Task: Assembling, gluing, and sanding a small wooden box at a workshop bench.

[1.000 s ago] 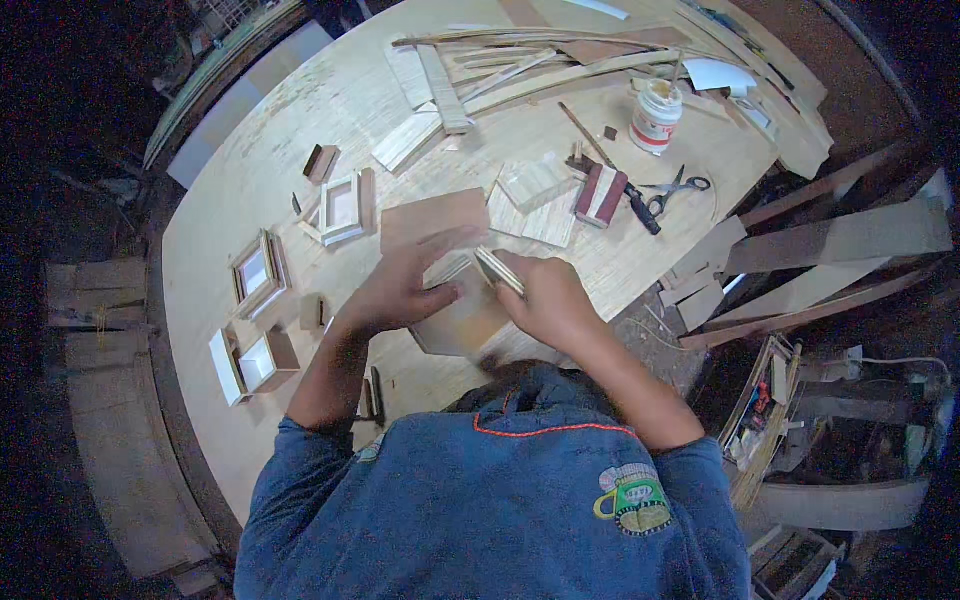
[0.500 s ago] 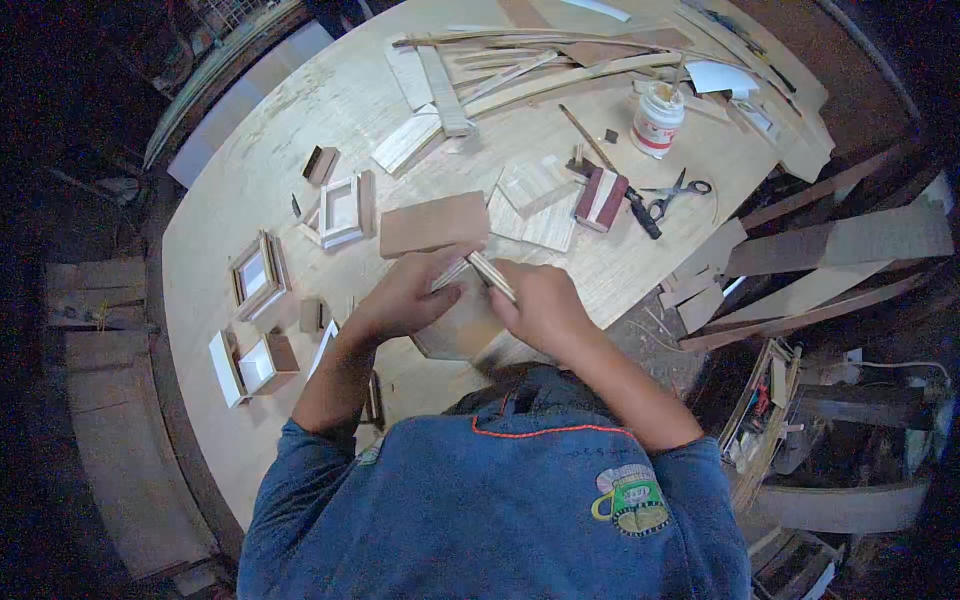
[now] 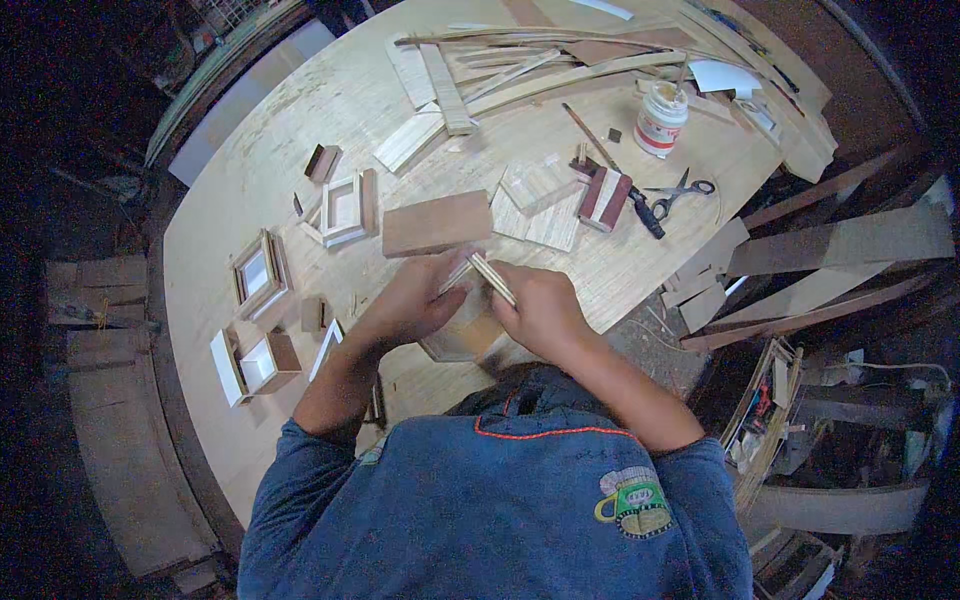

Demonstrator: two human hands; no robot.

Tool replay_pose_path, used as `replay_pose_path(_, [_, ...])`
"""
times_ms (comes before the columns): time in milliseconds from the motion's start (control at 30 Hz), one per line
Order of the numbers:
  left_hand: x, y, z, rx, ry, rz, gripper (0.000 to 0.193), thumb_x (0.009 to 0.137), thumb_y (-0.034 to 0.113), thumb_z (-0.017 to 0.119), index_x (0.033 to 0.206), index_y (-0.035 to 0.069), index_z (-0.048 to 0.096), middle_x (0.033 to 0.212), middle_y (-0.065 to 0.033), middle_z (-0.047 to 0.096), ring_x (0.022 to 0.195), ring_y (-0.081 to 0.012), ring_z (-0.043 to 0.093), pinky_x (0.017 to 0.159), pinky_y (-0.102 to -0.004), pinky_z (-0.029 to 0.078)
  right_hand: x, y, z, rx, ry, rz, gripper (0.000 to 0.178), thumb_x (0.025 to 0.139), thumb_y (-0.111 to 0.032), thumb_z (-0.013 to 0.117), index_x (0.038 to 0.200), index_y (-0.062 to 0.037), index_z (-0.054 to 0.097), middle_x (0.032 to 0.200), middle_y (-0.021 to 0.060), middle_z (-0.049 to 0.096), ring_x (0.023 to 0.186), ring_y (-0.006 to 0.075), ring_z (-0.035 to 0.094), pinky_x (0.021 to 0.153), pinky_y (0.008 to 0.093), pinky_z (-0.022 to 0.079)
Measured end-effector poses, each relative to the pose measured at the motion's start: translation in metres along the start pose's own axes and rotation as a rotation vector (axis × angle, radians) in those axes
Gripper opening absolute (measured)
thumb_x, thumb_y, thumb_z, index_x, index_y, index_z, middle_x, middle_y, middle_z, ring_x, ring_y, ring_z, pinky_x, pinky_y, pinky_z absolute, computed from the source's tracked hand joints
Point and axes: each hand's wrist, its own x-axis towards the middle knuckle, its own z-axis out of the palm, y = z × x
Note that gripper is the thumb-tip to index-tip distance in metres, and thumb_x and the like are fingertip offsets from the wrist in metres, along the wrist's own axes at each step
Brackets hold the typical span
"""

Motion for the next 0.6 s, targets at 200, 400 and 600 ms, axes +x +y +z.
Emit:
replay_pose_path(200, [0.0,0.002,0.0,0.011,-0.011,0.008,0.037,0.079,0.013,0.054,0.114,0.002,0.052,0.085,-0.0265,0.059,0.081,-0.0454,0.056,0.069,-0.0484,0.044,-0.003,0.002,0.001,0.037,0.027,-0.003,0.038,0.077,-0.013,0.059,0.114,-0.0048,0.059,0.092,0.0215,0.063,0.081,0.038,0.062,0.07,0.0409,0.051])
replay_pose_path(400, [-0.001,-0.003,0.002,0.063,0.031,0.04,0.034,0.079,0.013,0.055,0.111,0.002,0.052,0.085,-0.0266,0.059,0.081,-0.0458,0.056,0.069,-0.0498,0.044,-0.003,0.016,0.015,0.141,0.114,-0.102,0.043,0.074,-0.012,0.059,0.117,-0.0087,0.056,0.087,0.0197,0.063,0.078,0.0374,0.061,0.067,0.043,0.049])
replay_pose_path(600, [0.001,0.0,0.001,0.022,0.012,0.008,0.035,0.078,0.012,0.055,0.11,0.0,0.052,0.086,-0.0271,0.059,0.083,-0.0462,0.055,0.071,-0.0508,0.044,-0.002,0.048,0.034,0.148,-0.152,-0.002,0.049,0.07,-0.012,0.064,0.118,-0.0116,0.057,0.09,0.0202,0.063,0.081,0.0384,0.061,0.069,0.0424,0.05])
